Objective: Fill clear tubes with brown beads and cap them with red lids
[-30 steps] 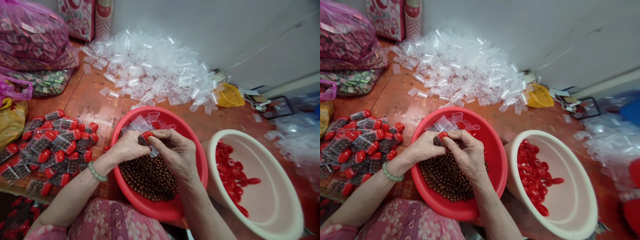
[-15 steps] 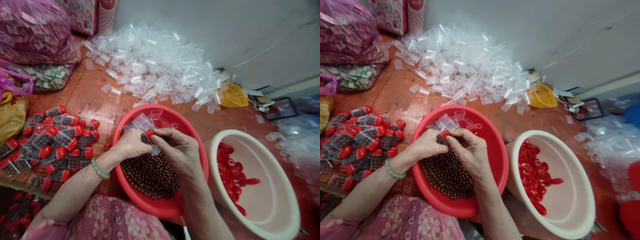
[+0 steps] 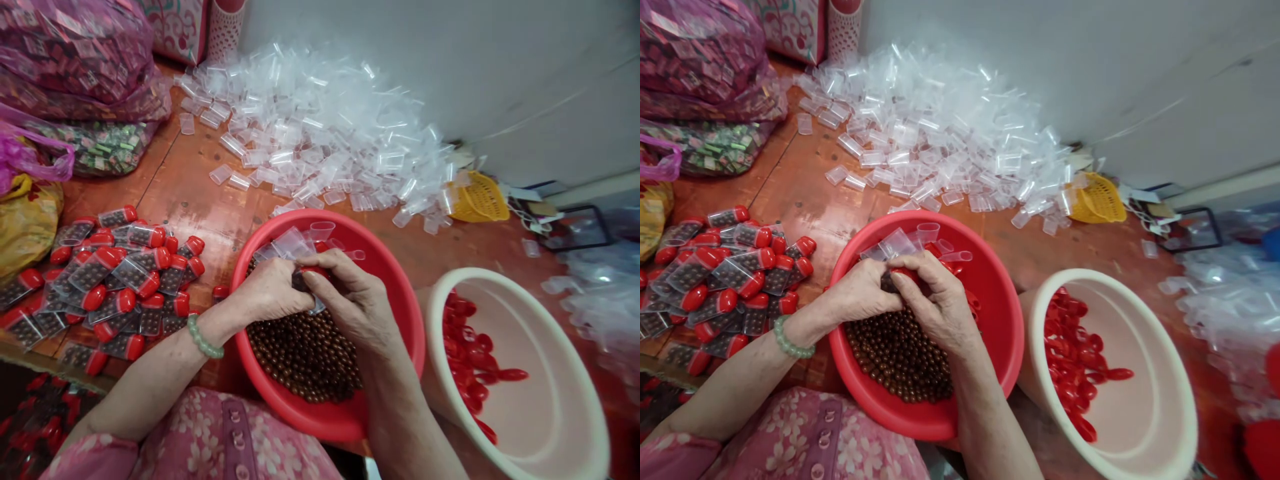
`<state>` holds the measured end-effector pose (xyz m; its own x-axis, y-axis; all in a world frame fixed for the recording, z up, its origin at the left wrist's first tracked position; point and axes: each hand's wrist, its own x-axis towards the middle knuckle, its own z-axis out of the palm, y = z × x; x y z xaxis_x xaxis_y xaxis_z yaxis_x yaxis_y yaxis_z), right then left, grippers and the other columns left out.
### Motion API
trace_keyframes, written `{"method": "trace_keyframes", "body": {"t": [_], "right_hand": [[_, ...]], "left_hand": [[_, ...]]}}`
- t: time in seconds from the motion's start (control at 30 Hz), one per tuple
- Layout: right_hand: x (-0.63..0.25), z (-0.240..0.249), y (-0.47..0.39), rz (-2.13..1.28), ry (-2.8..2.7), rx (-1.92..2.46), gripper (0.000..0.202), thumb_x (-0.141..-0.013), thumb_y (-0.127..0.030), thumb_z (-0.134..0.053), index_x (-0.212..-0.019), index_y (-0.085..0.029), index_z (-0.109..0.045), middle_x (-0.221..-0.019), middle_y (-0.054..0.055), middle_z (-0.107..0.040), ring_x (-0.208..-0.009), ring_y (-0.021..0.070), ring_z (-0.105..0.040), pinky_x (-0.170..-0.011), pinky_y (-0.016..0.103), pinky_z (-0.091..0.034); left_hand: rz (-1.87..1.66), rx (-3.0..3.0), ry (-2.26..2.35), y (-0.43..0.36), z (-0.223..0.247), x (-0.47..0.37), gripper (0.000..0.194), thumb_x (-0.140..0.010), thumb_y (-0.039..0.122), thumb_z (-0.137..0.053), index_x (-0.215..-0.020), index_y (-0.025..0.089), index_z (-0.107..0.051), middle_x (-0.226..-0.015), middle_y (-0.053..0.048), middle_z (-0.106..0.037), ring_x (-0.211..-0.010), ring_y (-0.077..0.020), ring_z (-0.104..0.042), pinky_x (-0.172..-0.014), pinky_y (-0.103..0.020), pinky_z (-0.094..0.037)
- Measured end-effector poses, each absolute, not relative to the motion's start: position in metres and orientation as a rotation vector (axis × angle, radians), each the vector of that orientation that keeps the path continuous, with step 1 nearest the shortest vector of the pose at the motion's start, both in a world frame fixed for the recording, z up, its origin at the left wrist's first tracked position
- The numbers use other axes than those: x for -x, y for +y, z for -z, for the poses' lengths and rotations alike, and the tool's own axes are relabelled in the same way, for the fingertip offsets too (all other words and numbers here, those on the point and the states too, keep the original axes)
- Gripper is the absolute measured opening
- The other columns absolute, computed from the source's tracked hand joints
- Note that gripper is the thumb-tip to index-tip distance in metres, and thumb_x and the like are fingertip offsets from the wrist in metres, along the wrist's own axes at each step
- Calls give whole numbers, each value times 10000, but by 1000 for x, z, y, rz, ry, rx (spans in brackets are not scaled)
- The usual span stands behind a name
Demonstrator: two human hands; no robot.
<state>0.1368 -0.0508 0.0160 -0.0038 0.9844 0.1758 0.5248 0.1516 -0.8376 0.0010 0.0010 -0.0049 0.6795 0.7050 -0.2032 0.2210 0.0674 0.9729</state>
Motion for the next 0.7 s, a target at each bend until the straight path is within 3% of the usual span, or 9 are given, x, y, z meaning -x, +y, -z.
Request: {"method": "trace_keyframes", "body": {"t": [0.2,0.47,0.7], "right_hand": [[-136,-21,-50,-696,-1747,1489,84,-913,-213,-528,-918,-237,-608,-829,-16,-594,-769,131,-577,-729,271,-462],[-125,-16,-48,-502,-1792,1505,120,-892,-170,-495,-790,-223,-528,-731,-31,-474,-673,120,-491,-650,264,-404],[-125,-19,-46,-504,-1885,1552,108,-918,-221,-442,-833,-236,-508,-765,-14,-490,-676,137,-488,-637,289,-422]], "left_hand": [[-399,-1492,832,2,4,0,55,-646,184,-594,-670,139,-613,-586,19,-505,-619,-130,-511,-551,-226,-381],[-401,-1365,795,1,2,0,50,-614,103,-592,-654,127,-610,-597,29,-491,-651,-126,-509,-570,-221,-386],[-390,-1338,756,0,5,2,56,-615,115,-598,-588,153,-566,-570,31,-479,-588,-116,-466,-543,-241,-383]]}}
